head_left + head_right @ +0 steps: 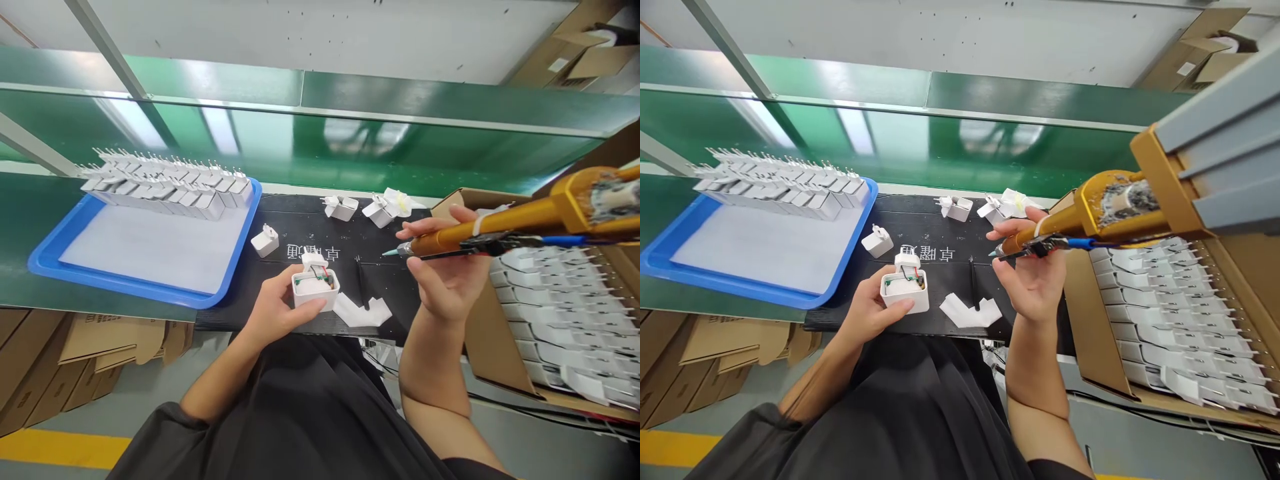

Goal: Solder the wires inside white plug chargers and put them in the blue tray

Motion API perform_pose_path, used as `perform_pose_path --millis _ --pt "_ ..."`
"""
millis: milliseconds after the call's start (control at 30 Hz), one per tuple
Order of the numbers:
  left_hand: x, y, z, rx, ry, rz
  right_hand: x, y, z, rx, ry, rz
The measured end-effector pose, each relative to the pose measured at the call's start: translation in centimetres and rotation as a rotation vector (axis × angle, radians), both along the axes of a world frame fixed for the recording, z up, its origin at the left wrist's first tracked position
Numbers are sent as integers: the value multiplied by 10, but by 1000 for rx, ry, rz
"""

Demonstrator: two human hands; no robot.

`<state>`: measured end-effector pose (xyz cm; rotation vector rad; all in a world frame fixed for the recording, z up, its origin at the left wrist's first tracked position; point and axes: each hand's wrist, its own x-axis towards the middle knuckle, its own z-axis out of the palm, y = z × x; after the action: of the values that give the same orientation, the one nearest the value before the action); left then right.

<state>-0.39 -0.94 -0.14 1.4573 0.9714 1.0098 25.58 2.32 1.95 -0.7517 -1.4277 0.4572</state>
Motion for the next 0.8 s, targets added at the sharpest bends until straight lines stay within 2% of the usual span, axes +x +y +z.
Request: perform_pose_path --millis 100,267,400,600,800 --pt "3 0 -3 56 105 47 -5 -3 0 38 35 -26" --pt "10 8 -22 176 234 143 -23 -8 5 40 107 -97" --pt "17 18 -32 173 304 141 -44 -9 16 49 147 -149" --pt "27 27 -28 161 392 117 -66 -13 26 24 115 -67" --pt "31 29 -29 232 393 112 -76 -12 24 23 113 31"
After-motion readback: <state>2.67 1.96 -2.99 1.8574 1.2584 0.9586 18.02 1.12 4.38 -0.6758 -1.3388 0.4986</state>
